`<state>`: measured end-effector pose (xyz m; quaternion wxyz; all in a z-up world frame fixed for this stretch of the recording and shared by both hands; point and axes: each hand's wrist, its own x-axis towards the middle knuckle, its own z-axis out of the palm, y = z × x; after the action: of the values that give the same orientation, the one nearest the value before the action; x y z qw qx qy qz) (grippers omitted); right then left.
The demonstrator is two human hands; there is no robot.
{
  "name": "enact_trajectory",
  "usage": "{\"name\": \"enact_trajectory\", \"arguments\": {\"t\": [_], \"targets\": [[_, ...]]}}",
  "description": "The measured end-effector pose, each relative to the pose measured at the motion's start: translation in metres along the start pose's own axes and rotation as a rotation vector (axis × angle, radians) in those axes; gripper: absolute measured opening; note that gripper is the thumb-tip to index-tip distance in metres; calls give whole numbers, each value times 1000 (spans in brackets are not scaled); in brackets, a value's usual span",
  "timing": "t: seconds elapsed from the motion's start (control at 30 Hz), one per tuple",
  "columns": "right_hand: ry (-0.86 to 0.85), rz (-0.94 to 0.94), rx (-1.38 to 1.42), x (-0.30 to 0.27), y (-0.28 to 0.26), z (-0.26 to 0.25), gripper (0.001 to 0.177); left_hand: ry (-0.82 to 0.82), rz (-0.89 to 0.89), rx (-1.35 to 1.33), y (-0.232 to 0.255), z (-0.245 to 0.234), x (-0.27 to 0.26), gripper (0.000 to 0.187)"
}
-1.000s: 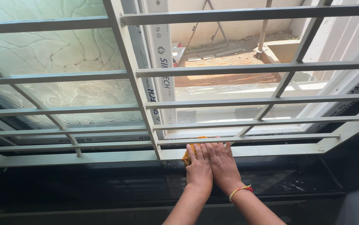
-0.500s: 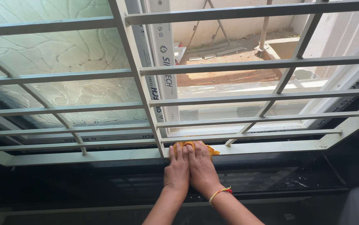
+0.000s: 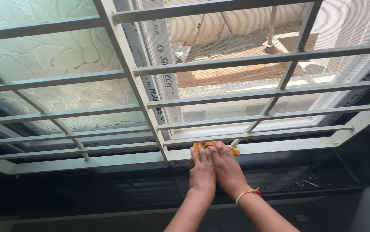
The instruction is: The person cleans a window by wiping the upper frame, the grill bars, and the lower frame with a cloth.
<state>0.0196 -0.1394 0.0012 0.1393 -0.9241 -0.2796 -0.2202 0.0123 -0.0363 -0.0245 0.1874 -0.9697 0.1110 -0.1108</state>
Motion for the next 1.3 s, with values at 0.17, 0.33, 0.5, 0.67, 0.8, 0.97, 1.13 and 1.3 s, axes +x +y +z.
{"name": "enact_trajectory", "arguments": {"t": [0.17,0.33,0.5,0.67,0.8,0.97,1.13,1.3], "targets": [[-2,64,7,-18,32,-17,52,36,12,-13,38,-17,19,73],[75,176,77,-11,6,4,52,27,-120,-472,9,-5,7,72],[28,49,209,18,-49,34,54,-142,-187,-197,-57,12,-25,64],[5,51,146,28,-89,47,58,-178,-71,-104,-100,23,-44,71],[-69,6,77,24,-61,39,53,-219,-143,-233,-79,15,-35,73],[-31,54,-58,1,-7,15,56,-140,-108,-400,-18,8,-1,74],[-33,98,-54,-21,32,-7,56,-29,-108,-513,39,11,19,74],[37,236,77,-11,10,-3,47,130,-62,-557,12,5,5,65]]}}
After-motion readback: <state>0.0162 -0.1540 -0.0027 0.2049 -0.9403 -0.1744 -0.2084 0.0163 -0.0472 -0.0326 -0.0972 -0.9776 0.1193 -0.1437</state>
